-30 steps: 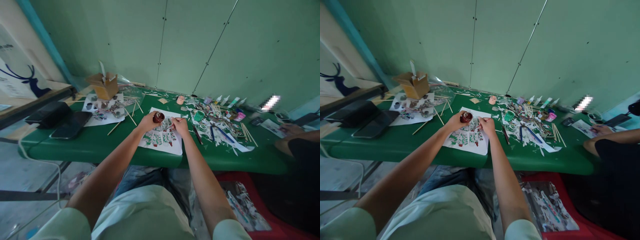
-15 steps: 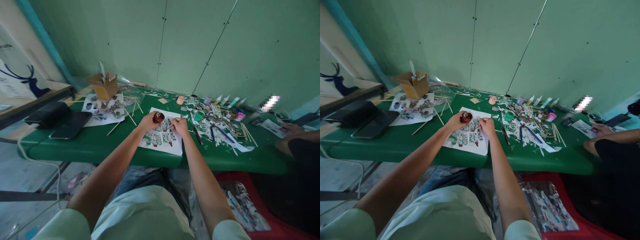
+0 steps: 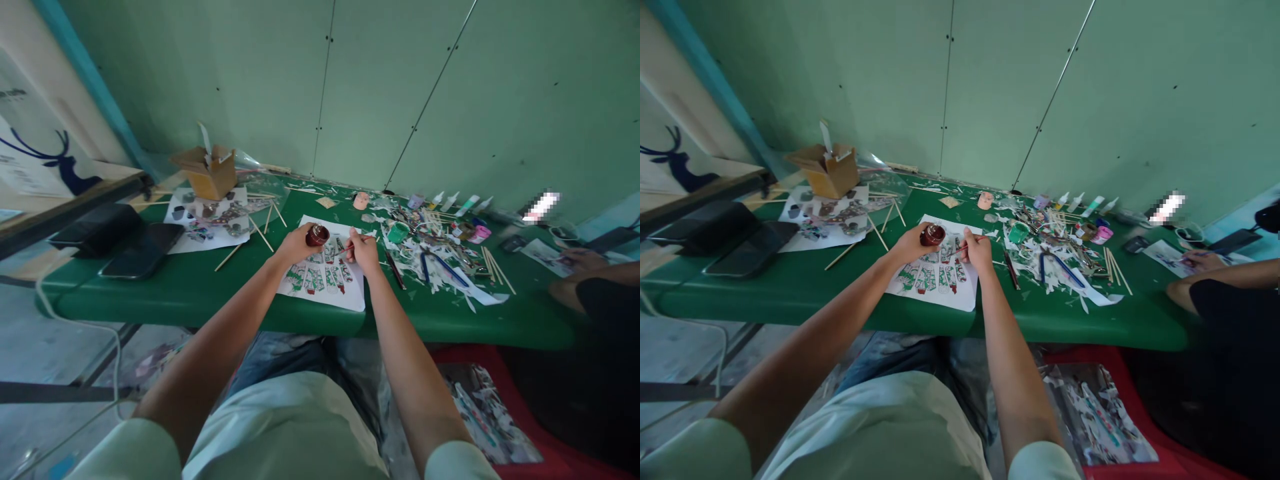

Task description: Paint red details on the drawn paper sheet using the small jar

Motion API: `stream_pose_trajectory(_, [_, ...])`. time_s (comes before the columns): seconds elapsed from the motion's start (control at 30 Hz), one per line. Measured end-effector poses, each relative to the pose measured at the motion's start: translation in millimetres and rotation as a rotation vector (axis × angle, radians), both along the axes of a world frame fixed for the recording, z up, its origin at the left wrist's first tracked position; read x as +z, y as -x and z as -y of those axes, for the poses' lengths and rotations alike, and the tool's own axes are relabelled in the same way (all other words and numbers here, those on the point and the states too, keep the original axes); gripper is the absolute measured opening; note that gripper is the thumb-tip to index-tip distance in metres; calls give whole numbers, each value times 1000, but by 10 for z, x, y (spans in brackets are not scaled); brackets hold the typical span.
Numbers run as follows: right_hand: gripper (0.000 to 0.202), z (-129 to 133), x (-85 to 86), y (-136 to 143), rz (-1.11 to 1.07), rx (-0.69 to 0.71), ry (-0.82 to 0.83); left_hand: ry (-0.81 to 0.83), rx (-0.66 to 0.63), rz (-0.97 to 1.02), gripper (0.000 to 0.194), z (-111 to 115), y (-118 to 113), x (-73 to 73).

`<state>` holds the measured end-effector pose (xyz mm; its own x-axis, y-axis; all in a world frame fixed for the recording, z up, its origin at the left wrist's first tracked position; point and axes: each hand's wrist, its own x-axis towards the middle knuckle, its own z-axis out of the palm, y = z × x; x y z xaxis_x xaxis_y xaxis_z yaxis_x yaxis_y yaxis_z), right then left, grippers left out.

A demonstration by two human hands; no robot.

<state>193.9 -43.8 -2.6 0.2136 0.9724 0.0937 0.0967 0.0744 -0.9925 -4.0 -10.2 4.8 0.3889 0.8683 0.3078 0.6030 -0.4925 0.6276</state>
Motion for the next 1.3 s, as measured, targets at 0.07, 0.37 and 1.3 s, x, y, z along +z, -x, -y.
stream_pose_trajectory(0.07, [50,-4,-2,3,-23,11,5,1,1,-2,63,-2,1,-1])
stream_pose_trajectory(0.37, [50,1,14,3,-12,-27,0,-2,8,-16,62,-10,-4,-11])
stream_pose_trajectory(1.3, [40,-2,-30,-23,234,-7,-45,0,0,6,63,-23,0,-32])
